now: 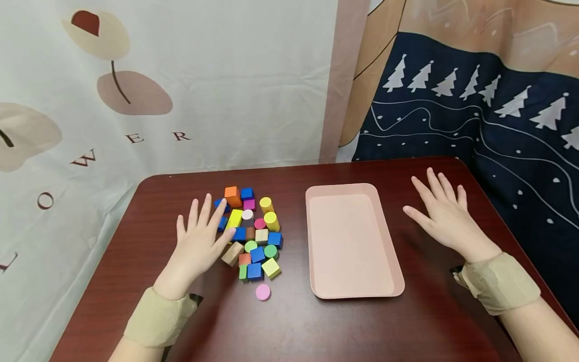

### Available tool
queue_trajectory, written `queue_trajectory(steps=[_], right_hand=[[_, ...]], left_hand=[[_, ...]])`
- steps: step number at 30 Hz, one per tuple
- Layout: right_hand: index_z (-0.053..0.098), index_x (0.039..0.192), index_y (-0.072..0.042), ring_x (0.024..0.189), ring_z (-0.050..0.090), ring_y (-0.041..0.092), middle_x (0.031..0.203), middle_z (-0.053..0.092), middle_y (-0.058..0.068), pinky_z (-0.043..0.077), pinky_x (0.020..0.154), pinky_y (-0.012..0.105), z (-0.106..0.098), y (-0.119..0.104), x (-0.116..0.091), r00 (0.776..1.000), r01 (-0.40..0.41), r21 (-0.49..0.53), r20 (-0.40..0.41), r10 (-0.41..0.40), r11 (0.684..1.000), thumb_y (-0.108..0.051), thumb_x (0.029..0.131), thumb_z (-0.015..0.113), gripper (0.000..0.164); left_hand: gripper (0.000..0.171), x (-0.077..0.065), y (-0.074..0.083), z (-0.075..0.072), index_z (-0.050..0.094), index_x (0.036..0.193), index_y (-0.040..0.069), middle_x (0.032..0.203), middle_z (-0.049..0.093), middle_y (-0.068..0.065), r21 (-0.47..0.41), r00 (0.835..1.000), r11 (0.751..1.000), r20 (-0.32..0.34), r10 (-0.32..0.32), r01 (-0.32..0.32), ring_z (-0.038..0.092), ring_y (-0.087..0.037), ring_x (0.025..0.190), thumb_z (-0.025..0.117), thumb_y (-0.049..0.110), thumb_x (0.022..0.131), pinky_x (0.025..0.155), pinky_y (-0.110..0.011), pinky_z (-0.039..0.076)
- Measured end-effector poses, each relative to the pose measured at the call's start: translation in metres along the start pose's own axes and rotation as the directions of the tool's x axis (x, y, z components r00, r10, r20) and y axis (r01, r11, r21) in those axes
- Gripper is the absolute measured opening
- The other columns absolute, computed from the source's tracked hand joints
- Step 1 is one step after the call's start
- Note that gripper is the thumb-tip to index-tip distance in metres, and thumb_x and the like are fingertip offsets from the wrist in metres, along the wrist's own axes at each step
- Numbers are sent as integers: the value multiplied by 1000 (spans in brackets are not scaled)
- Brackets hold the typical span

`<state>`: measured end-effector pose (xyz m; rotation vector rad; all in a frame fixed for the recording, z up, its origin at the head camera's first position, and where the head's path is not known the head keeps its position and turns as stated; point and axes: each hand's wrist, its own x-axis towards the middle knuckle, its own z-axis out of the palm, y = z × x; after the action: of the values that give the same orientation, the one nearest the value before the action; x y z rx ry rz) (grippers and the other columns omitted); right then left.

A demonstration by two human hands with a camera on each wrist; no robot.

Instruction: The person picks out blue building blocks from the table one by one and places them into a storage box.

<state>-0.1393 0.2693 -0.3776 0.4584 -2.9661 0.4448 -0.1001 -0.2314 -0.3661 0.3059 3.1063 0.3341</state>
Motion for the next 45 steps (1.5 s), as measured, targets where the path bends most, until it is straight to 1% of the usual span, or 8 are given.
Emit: queue_trajectory(steps=[8,15,25,30,35,38,40,45], right_hand=[[16,146,-11,134,-12,33,149,-10,12,-11,97,64,1,-1,1,1000,15,-3,-8,-15,1000,-47,94,44,70],[16,145,-10,134,-12,34,149,-9,14,-10,96,65,3,-2,-1,1000,4,-1,0,-4,1000,-48,94,45,71],[19,145,-10,134,-8,34,149,-2,18,-8,96,66,14,-2,-5,1000,-9,34,20,8,999,-49,93,45,70],[20,144,-10,134,-4,36,148,7,22,-2,97,66,22,-4,-4,999,-10,63,40,7,998,-49,92,47,70],[23,144,-9,131,11,43,145,15,24,12,95,67,30,-6,-5,998,-10,134,68,1,991,-49,92,48,70],[24,143,-8,126,21,46,143,20,25,20,93,66,36,-6,-5,997,-5,182,81,-10,983,-48,92,48,69],[24,143,-8,125,24,46,141,24,26,23,93,65,40,-7,-6,996,1,202,90,-20,979,-47,93,48,68],[25,142,-7,124,28,42,139,29,22,26,94,61,48,-8,-8,992,-10,233,123,-19,973,-44,93,50,67]], left_hand=[[70,-2,1,-1,11,147,16,149,-5,-16,-3,1000,1000,-3,-3,3,-11,-40,132,35,54,94,96,-67,-8],[70,-2,1,0,9,147,17,149,-5,-17,-3,1000,1000,5,-6,6,-12,-40,132,35,55,94,96,-67,-8],[71,1,-3,5,7,147,19,149,-5,-17,1,999,1000,27,-17,17,-11,-40,132,35,55,93,96,-67,-8],[70,5,-6,3,7,147,18,149,-4,-17,-18,999,1000,39,-20,20,-9,-41,132,40,50,94,96,-67,-8],[71,12,-9,2,9,147,17,149,-3,-17,-54,999,998,39,-18,20,-7,-42,132,41,50,94,96,-67,-5],[72,17,-11,1,9,147,17,149,-1,-18,-76,999,997,28,-20,22,-4,-42,132,40,52,93,96,-68,-1],[72,21,-12,0,10,147,17,149,1,-19,-91,1000,996,16,-21,22,-1,-43,132,41,52,93,96,-68,2],[69,30,-15,-3,17,145,13,148,8,-21,-143,1000,990,-23,-10,6,7,-43,131,50,42,93,96,-68,7]])
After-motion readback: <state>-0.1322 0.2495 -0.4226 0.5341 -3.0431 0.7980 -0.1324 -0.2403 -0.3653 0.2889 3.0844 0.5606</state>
